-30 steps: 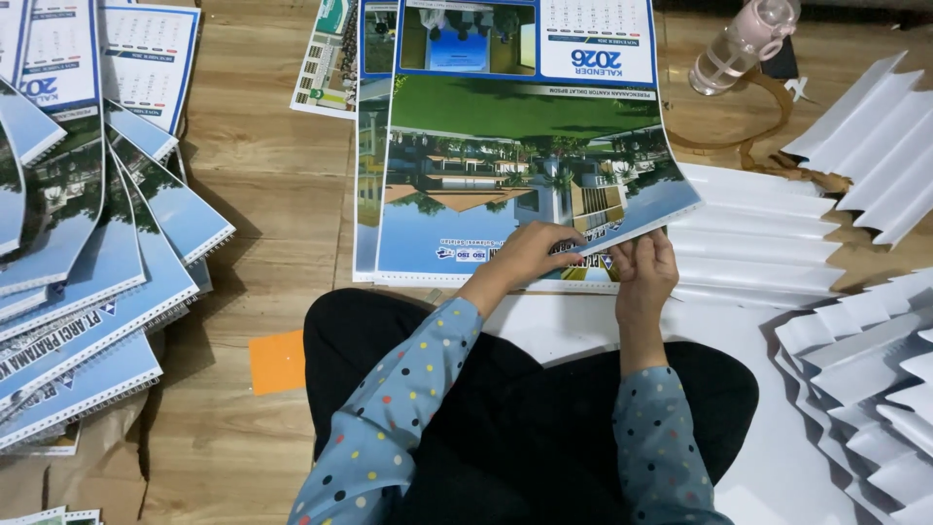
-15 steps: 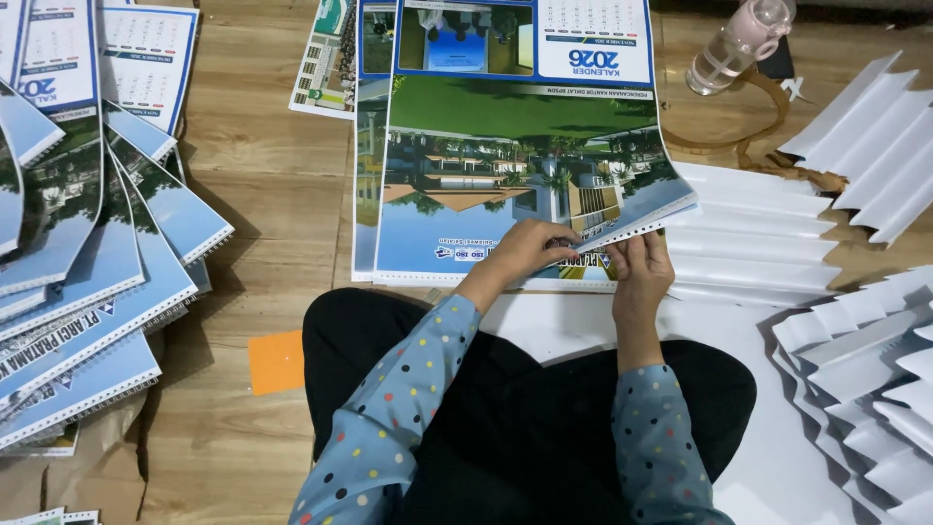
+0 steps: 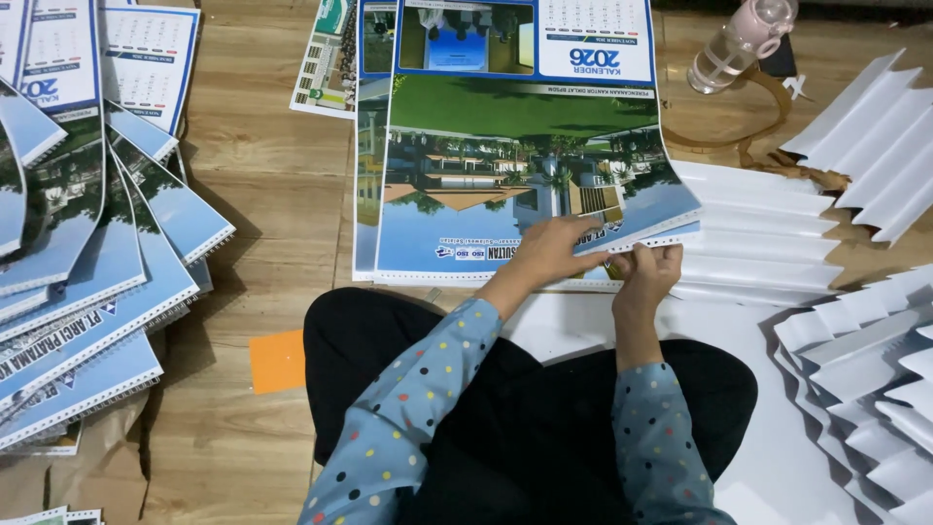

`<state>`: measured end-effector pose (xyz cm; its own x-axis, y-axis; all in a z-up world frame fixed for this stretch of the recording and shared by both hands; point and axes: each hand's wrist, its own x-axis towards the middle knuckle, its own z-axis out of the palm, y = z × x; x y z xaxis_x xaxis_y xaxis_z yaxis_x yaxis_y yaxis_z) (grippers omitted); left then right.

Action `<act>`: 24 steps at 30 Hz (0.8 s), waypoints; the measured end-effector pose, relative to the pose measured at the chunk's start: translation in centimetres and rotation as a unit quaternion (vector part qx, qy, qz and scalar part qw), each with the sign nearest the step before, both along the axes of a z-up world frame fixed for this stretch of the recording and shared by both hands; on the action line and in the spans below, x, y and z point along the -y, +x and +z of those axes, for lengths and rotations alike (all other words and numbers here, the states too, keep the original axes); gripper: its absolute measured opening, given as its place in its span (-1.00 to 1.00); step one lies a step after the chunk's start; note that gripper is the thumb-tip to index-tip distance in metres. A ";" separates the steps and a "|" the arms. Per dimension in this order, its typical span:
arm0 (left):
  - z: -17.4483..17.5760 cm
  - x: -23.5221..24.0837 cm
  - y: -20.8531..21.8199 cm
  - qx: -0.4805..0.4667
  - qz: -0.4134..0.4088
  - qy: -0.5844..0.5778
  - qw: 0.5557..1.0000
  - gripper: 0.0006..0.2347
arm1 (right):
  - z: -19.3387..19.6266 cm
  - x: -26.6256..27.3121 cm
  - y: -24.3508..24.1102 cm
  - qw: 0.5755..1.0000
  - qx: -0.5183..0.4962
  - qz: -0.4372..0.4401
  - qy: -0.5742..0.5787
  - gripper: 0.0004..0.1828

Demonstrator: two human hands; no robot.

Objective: Aligning and stacking printed calendar pages for the year 2026 in preparation for binding.

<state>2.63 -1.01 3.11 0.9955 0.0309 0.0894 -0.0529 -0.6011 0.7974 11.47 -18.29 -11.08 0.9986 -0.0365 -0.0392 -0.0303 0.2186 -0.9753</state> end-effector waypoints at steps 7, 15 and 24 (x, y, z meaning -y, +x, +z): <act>-3.3 1.8 3.7 0.051 0.016 0.094 0.994 -0.82 | 5.3 -1.1 -2.4 0.999 -0.015 -0.006 -0.028 -0.53; 4.6 -3.4 5.2 0.376 0.263 0.189 0.868 -0.89 | 3.5 3.4 -5.7 0.931 0.105 -0.170 -0.305 -0.18; -1.7 4.9 -6.7 0.344 0.093 0.311 0.881 -0.94 | 12.1 1.4 -7.1 0.962 -0.197 0.144 0.121 0.11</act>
<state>-4.09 -5.92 1.36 0.6817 -0.0814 0.7271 -0.2505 -0.9597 0.1274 4.38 -19.64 0.98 0.8719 0.2977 -0.3888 -0.4802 0.3644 -0.7979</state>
